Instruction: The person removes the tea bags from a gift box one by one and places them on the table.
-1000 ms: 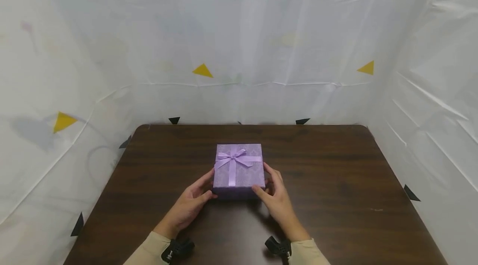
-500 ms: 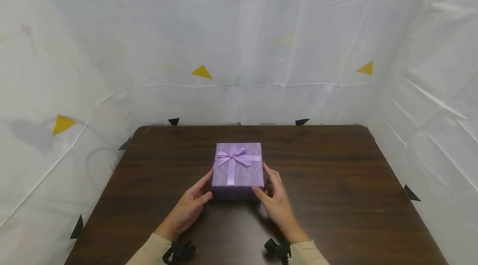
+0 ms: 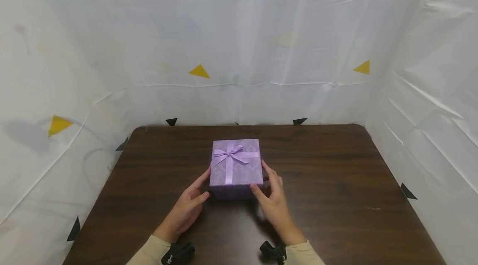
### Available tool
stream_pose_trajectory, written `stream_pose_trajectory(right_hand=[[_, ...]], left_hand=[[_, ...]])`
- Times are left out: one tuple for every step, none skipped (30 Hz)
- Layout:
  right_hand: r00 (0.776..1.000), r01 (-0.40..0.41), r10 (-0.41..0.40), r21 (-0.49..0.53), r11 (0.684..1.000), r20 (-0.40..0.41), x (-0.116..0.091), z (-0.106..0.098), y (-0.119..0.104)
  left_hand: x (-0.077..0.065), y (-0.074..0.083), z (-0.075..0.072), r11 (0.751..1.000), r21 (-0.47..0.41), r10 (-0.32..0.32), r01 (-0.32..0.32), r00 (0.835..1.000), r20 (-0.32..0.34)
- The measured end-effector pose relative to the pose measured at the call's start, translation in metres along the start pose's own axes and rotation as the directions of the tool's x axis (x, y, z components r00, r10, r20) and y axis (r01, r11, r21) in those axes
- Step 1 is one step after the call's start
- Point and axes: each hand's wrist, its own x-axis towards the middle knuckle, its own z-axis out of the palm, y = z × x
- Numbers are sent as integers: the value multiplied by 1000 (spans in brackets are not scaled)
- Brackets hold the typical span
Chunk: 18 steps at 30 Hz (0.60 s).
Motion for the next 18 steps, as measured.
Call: stream_pose_trajectory(right_hand=[[1000,5,-5,-2,1000,-15,0,0,-2],[1000,11,-11,-3,1000,-26,0,0,-4],[999,23,-23,-6,1000,-38,0,0,-5],[998,39,-39,-10,999,-48,1,0,-7],[996,61,-62,-17,998,-59,2,0,-9],[994,81,-83,-23,996,-67,2,0,-11],[992,97,-99,-25,995,-72,3,0,-14],[991,108,-109,-24,994,-73,4,0,-16],[990,118,-119,-19,993,-71,4,1,-18],[990,125,-126,-11,992,-64,4,2,-20],[990,129,-129,8,992,-53,5,2,-23],[990,133,-132,25,991,-43,5,3,-25],[990,135,-134,37,990,-35,5,4,-28],[990,139,-138,53,989,-28,6,4,-30],[990,143,-142,63,988,-22,6,5,-32],[989,149,-148,73,986,-18,6,6,-35],[988,153,-153,85,984,-17,7,7,-37],[988,156,-156,90,984,-17,7,8,-40]], left_hand=[[-1,1,1,1000,7,9,-9,1000,-1],[-1,2,1,1000,14,21,-21,1000,-2],[-1,3,2,999,19,34,-34,999,-2],[-1,5,3,999,27,46,-46,999,-6],[-2,6,3,998,32,55,-54,998,-9],[-2,8,3,997,36,62,-62,998,-10],[-2,9,4,997,38,69,-68,998,-11],[-2,10,4,996,42,73,-72,997,-13],[-3,12,4,996,50,75,-74,997,-19],[-4,14,4,995,67,76,-74,997,-32],[-4,16,4,994,82,79,-75,996,-44],[-5,18,4,992,97,84,-78,995,-56],[-6,20,4,990,114,89,-80,994,-71],[-6,22,4,988,132,95,-83,992,-83],[-6,24,4,985,147,102,-87,990,-97],[-7,26,5,983,159,111,-93,988,-108],[-7,27,5,981,171,118,-97,986,-120],[-7,29,5,977,189,124,-97,983,-133]])
